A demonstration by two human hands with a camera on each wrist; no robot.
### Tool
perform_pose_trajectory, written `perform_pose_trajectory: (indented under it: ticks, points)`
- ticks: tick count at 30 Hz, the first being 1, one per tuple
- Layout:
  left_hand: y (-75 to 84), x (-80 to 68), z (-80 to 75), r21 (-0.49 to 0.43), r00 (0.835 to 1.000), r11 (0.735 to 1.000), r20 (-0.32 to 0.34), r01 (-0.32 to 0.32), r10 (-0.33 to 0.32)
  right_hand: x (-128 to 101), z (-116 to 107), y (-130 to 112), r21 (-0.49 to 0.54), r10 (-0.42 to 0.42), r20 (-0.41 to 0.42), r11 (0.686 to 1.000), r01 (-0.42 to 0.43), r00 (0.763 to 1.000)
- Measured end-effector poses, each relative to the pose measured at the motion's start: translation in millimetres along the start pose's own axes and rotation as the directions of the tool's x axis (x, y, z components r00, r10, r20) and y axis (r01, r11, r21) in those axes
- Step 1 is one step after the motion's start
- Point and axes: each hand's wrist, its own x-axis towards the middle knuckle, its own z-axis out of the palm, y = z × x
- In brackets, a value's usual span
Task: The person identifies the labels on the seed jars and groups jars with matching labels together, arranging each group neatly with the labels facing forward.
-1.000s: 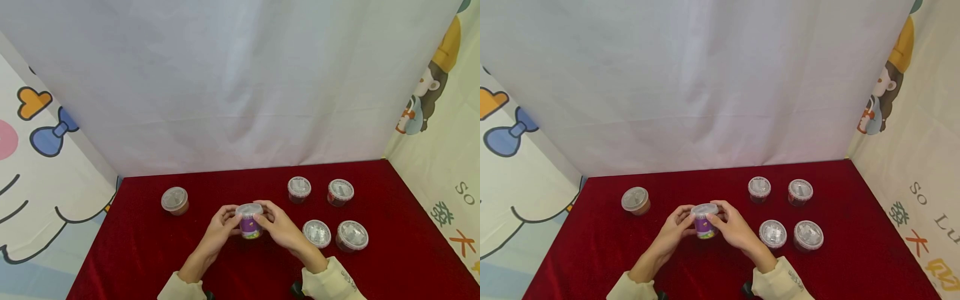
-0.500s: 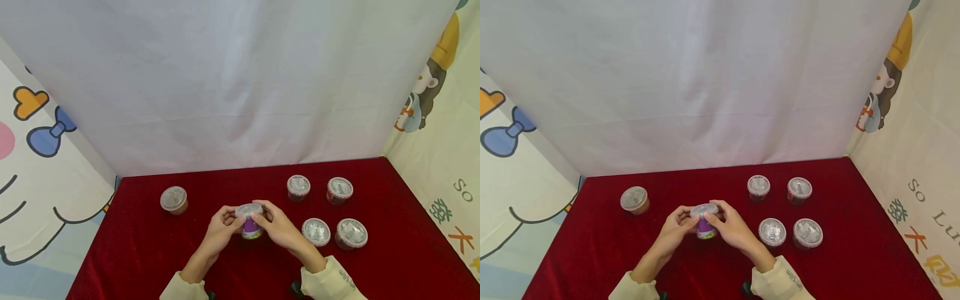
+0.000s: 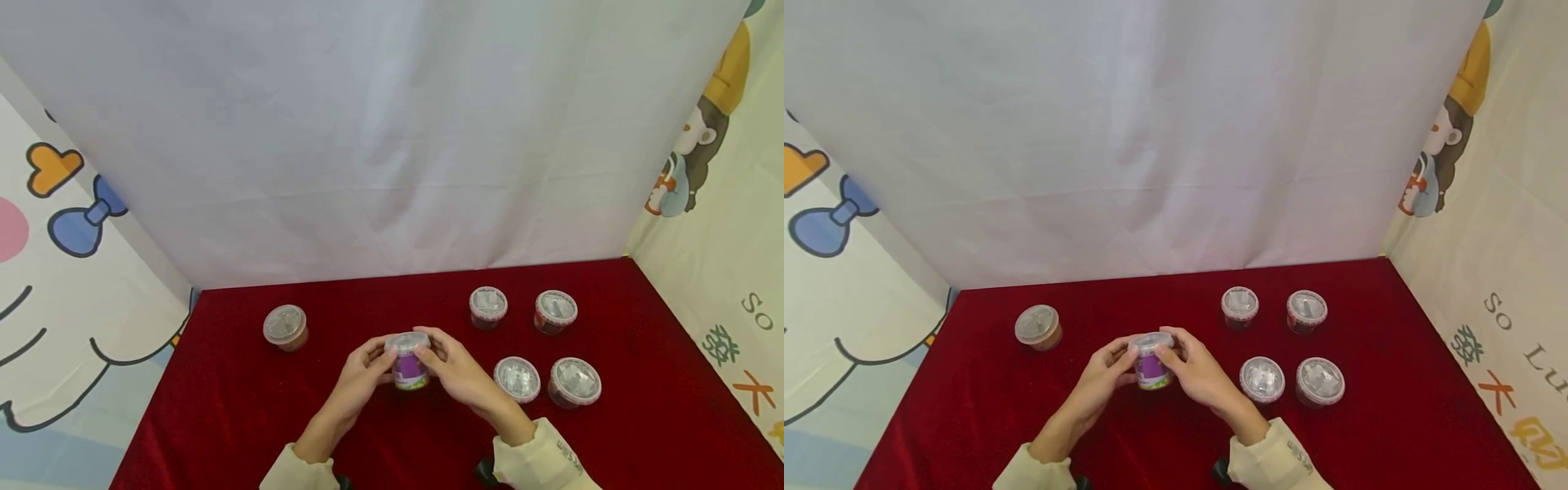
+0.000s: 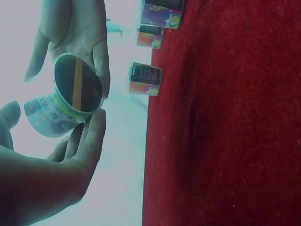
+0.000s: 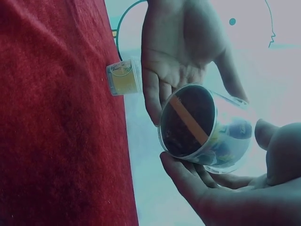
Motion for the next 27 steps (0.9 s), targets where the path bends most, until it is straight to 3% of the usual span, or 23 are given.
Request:
perform_pose_trajectory:
  ticks: [9, 13, 20, 27]
  points:
    - [-1.5, 0.0, 3.7, 0.003, 0.996, 1.000, -0.092, -0.016, 0.017, -1.1, 5.5, 0.0, -0.062, 0.003, -0.064, 0.998, -0.007, 0.998]
    - [-1.6, 0.4, 3.5, 0.021, 0.997, 1.000, -0.074, -0.010, 0.011, -1.2, 4.2, 0.6, -0.064, -0.028, -0.046, 0.998, 0.025, 0.999]
    - [-1.9, 1.0, -0.3, 0.031, 1.000, 0.999, 0.018, -0.010, 0.010, -2.4, -0.9, 1.0, -0.024, -0.040, -0.006, 0.999, 0.040, 0.999]
    - [-0.7, 1.2, 2.4, 0.013, 0.998, 1.000, -0.060, -0.025, 0.025, -3.1, 5.7, -2.0, -0.019, -0.015, -0.063, 1.000, 0.014, 0.998]
